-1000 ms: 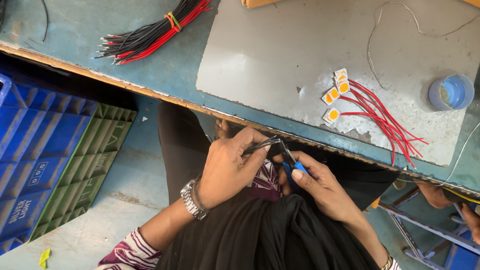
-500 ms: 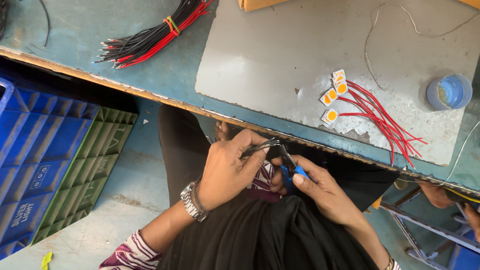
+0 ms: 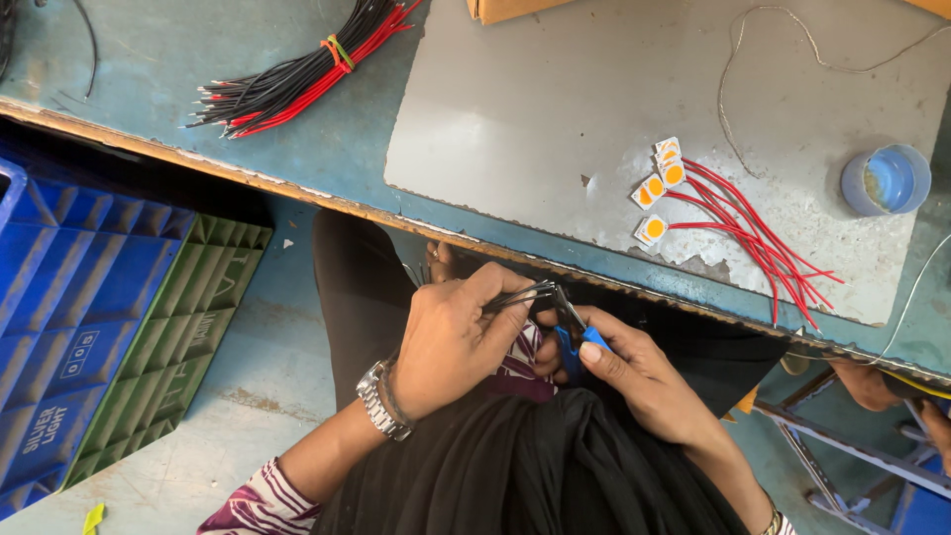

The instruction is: The person solders red and black wires onto the terminals of LED COB chips on a workbench using a soldering iron, finishing each chip and setting it aside. They then gather the soldered chips and wires into a bundle and use pliers to trim or crimp the wire ends.

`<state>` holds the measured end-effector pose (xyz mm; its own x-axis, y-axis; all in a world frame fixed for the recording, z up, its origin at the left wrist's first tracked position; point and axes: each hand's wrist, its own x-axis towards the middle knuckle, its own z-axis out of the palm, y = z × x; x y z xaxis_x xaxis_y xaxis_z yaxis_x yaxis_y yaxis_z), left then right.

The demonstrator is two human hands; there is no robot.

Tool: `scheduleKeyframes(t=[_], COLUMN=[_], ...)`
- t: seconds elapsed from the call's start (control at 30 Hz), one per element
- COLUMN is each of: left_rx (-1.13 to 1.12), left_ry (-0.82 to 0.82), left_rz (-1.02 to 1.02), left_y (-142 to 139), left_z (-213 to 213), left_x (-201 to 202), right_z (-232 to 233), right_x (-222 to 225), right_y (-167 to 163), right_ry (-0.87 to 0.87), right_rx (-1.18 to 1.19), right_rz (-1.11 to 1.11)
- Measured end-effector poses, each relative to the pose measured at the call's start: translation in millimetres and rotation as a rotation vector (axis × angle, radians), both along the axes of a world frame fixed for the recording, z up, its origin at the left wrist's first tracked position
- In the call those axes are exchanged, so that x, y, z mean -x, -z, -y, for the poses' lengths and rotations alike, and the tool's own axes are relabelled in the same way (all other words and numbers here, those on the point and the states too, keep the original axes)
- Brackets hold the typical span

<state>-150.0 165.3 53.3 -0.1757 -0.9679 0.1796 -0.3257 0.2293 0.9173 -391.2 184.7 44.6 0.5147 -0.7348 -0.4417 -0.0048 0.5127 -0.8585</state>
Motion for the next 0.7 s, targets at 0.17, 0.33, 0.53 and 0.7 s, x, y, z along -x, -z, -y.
scheduleKeyframes(t=[0.17, 0.33, 0.53, 0.7], left_rx=[-0.001, 0.001, 0.005, -0.018], left_ry=[-0.002, 0.002, -0.005, 0.004], left_rz=[0.026, 0.037, 0.049, 0.047], left_y=[-0.6, -1.2, -1.0, -0.9], left_z=[0.2, 0.3, 0.6, 1.3], left_x=[0.3, -0.3, -0.6, -0.8], right_z=[0.9, 1.7, 2.1, 2.9], right_x=[0.4, 0.1, -2.0, -2.4], right_y=[-0.5, -1.1, -1.7, -2.1], right_ry=[-0.002, 0.001, -0.01, -0.011], right_rx=[0.006, 0.006, 0.074, 0.078], right_rz=[-0.039, -0.039, -0.121, -0.107])
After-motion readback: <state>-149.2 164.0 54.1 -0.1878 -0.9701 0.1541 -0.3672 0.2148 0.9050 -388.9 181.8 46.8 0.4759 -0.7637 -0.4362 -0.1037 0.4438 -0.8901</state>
